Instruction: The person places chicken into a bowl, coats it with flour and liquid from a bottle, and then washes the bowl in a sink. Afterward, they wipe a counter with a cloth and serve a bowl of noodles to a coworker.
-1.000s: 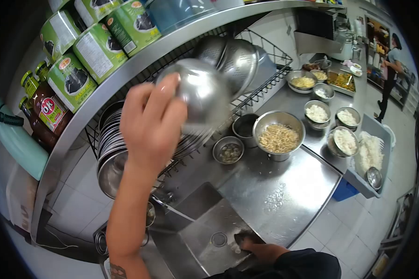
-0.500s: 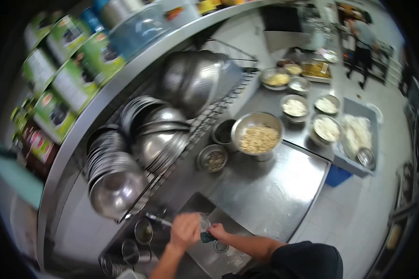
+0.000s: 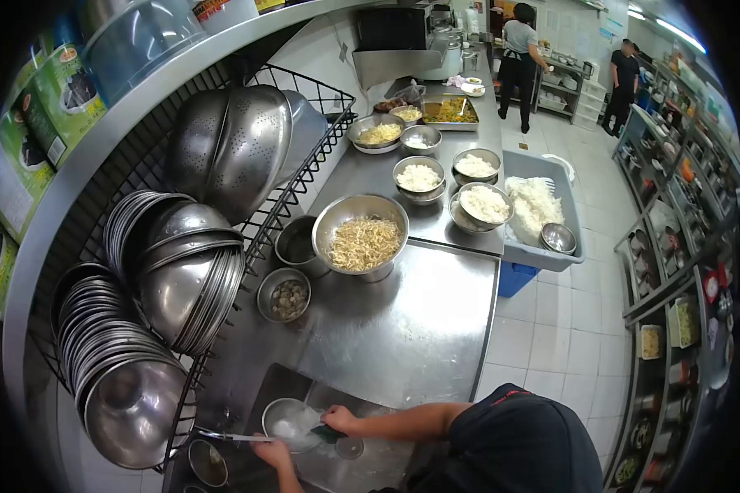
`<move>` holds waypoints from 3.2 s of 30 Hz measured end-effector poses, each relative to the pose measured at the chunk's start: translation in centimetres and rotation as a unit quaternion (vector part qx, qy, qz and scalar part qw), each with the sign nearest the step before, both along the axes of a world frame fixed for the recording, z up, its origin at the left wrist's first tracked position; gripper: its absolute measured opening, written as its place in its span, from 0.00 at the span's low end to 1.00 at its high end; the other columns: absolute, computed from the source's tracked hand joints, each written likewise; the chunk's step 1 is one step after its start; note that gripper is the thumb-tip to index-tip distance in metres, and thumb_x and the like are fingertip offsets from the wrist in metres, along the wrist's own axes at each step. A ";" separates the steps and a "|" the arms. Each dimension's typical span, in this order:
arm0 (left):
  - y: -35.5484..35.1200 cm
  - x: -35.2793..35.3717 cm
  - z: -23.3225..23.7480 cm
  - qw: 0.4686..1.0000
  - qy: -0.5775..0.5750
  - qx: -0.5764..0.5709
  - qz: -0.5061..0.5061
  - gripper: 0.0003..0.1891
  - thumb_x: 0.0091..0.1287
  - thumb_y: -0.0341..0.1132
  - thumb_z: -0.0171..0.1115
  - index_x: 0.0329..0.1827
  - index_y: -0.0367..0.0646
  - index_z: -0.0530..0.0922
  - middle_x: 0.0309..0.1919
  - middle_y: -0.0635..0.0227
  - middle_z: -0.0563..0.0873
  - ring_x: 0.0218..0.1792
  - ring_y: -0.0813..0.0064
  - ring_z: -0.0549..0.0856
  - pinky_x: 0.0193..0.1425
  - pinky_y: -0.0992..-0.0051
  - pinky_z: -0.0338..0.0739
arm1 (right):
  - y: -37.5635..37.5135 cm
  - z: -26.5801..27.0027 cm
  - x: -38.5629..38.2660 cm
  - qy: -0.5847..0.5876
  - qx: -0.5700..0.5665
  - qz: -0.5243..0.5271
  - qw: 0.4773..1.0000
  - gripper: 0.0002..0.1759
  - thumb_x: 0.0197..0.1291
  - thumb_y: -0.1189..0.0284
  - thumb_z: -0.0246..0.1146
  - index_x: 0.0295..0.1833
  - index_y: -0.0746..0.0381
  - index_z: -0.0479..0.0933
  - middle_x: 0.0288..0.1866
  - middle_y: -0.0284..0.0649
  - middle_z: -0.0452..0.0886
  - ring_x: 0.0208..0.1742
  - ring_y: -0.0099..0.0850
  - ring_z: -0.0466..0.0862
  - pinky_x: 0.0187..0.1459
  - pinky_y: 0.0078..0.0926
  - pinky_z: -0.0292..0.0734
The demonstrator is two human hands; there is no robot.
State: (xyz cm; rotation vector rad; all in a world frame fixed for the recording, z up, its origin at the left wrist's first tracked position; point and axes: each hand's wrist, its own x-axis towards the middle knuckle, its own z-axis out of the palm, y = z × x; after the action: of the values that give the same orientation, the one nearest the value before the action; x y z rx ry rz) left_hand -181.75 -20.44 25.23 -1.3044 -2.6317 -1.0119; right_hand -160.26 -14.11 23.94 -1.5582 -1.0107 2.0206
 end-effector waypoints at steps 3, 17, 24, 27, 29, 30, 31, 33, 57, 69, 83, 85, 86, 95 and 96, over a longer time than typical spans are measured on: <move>0.8 0.8 2.0 0.970 0.179 0.020 -0.164 0.09 0.60 0.26 0.61 0.39 0.26 0.77 0.38 0.47 0.84 0.42 0.48 0.84 0.52 0.59 0.75 | 0.6 0.2 -2.0 0.021 0.000 -0.066 0.998 0.22 0.59 0.60 0.63 0.53 0.63 0.82 0.46 0.43 0.85 0.47 0.32 0.83 0.49 0.33 0.77; 0.8 3.8 3.2 0.908 -0.338 0.195 0.152 0.08 0.63 0.28 0.68 0.40 0.32 0.84 0.34 0.65 0.85 0.36 0.75 0.80 0.41 0.70 0.75 | 0.8 5.0 -10.6 0.066 0.332 0.093 0.936 0.18 0.51 0.75 0.65 0.50 0.66 0.79 0.48 0.55 0.83 0.48 0.51 0.84 0.50 0.41 0.78; -1.3 5.2 3.9 0.818 -0.452 0.318 0.161 0.20 0.65 0.24 0.66 0.15 0.39 0.68 0.49 0.60 0.87 0.39 0.81 0.79 0.45 0.76 0.73 | 2.3 4.0 -9.4 -0.040 0.566 0.235 0.789 0.16 0.44 0.77 0.63 0.43 0.62 0.82 0.45 0.52 0.81 0.47 0.50 0.83 0.51 0.48 0.79; -1.9 2.1 6.2 0.842 -0.462 0.174 0.216 0.21 0.64 0.23 0.67 0.14 0.40 0.67 0.56 0.57 0.85 0.38 0.82 0.78 0.43 0.77 0.72 | -1.2 2.9 -8.8 0.118 0.448 0.246 0.851 0.17 0.42 0.78 0.64 0.43 0.61 0.83 0.49 0.50 0.80 0.48 0.49 0.82 0.51 0.46 0.79; -3.0 1.9 6.1 0.836 -0.456 0.278 0.124 0.21 0.64 0.24 0.68 0.14 0.40 0.67 0.54 0.59 0.86 0.35 0.84 0.76 0.38 0.78 0.70 | 1.1 3.5 -5.9 -0.029 0.552 0.512 0.657 0.18 0.43 0.78 0.63 0.45 0.62 0.83 0.49 0.49 0.81 0.51 0.51 0.80 0.52 0.44 0.78; -2.9 2.6 5.2 0.838 -0.447 0.283 0.136 0.21 0.64 0.24 0.68 0.14 0.40 0.68 0.53 0.60 0.86 0.34 0.85 0.76 0.37 0.79 0.69 | 2.3 3.5 -6.4 -0.092 0.612 0.486 0.617 0.16 0.46 0.79 0.62 0.43 0.63 0.83 0.51 0.49 0.81 0.54 0.53 0.79 0.53 0.42 0.77; -2.7 3.2 4.3 0.837 -0.439 0.289 0.148 0.21 0.64 0.24 0.67 0.14 0.39 0.68 0.51 0.61 0.87 0.34 0.85 0.76 0.35 0.79 0.69 | 1.6 3.5 -7.3 -0.093 0.611 0.484 0.619 0.16 0.46 0.79 0.62 0.43 0.63 0.83 0.51 0.49 0.81 0.54 0.53 0.79 0.53 0.42 0.77; -1.6 3.5 4.4 0.826 -0.464 0.285 0.147 0.20 0.64 0.24 0.67 0.15 0.39 0.69 0.49 0.63 0.87 0.34 0.84 0.77 0.37 0.78 0.70 | 0.0 3.8 -9.4 0.032 0.503 0.186 0.843 0.12 0.49 0.78 0.60 0.41 0.64 0.83 0.49 0.50 0.81 0.52 0.52 0.80 0.54 0.43 0.77; -2.5 6.2 3.6 0.876 -0.473 0.086 -0.039 0.27 0.62 0.44 0.70 0.58 0.34 0.79 0.46 0.57 0.88 0.48 0.68 0.87 0.52 0.67 0.79 | 1.9 0.6 -5.7 0.362 -0.210 0.099 0.903 0.20 0.72 0.61 0.50 0.54 0.64 0.78 0.47 0.39 0.84 0.45 0.36 0.85 0.49 0.40 0.83; -15.7 6.6 -9.0 0.724 -0.562 -0.014 0.398 0.18 0.65 0.28 0.56 0.56 0.28 0.75 0.40 0.55 0.82 0.30 0.64 0.81 0.25 0.64 0.75 | -2.5 3.5 -8.3 0.173 -0.187 0.181 0.950 0.20 0.74 0.55 0.47 0.56 0.57 0.75 0.49 0.37 0.82 0.50 0.36 0.83 0.45 0.45 0.79; -10.7 5.8 -2.6 0.797 -0.515 0.106 0.298 0.09 0.61 0.30 0.62 0.40 0.33 0.75 0.28 0.57 0.81 0.25 0.66 0.82 0.26 0.65 0.75 | -0.9 8.9 -16.4 0.179 -0.108 0.204 0.956 0.21 0.68 0.70 0.58 0.65 0.64 0.70 0.62 0.47 0.77 0.55 0.38 0.81 0.53 0.35 0.80; -9.9 7.0 -2.6 0.785 -0.520 0.114 0.316 0.09 0.61 0.29 0.63 0.40 0.33 0.75 0.28 0.57 0.80 0.24 0.66 0.82 0.26 0.65 0.75 | 0.5 4.1 -14.6 0.182 -0.061 0.171 0.966 0.16 0.66 0.72 0.60 0.57 0.65 0.73 0.53 0.45 0.79 0.46 0.35 0.82 0.45 0.31 0.79; -9.1 7.6 -3.4 0.778 -0.524 0.135 0.318 0.10 0.61 0.29 0.63 0.40 0.32 0.74 0.28 0.57 0.81 0.24 0.66 0.82 0.25 0.65 0.75 | 1.1 2.6 -13.5 0.191 -0.017 0.135 0.972 0.11 0.64 0.74 0.63 0.50 0.66 0.76 0.45 0.44 0.82 0.37 0.31 0.83 0.38 0.26 0.79; -2.1 7.4 2.2 0.817 -0.505 0.149 0.234 0.07 0.62 0.29 0.62 0.34 0.35 0.74 0.24 0.58 0.82 0.22 0.67 0.81 0.21 0.67 0.71 | 3.0 6.3 -13.4 -0.007 0.435 0.274 0.858 0.16 0.57 0.66 0.70 0.28 0.68 0.79 0.20 0.41 0.78 0.24 0.33 0.78 0.28 0.36 0.70; -2.3 6.7 2.0 0.827 -0.487 0.127 0.251 0.07 0.62 0.30 0.63 0.33 0.36 0.74 0.24 0.57 0.82 0.22 0.65 0.81 0.23 0.65 0.72 | 3.3 6.0 -13.0 -0.009 0.518 0.301 0.801 0.16 0.55 0.63 0.70 0.33 0.68 0.81 0.23 0.46 0.80 0.25 0.42 0.80 0.32 0.41 0.73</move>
State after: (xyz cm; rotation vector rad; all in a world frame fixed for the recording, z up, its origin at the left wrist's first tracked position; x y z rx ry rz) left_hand -175.04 -22.73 27.20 0.0979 -2.9440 -2.1957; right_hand -173.23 -10.82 29.96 -0.6641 -2.2948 1.2285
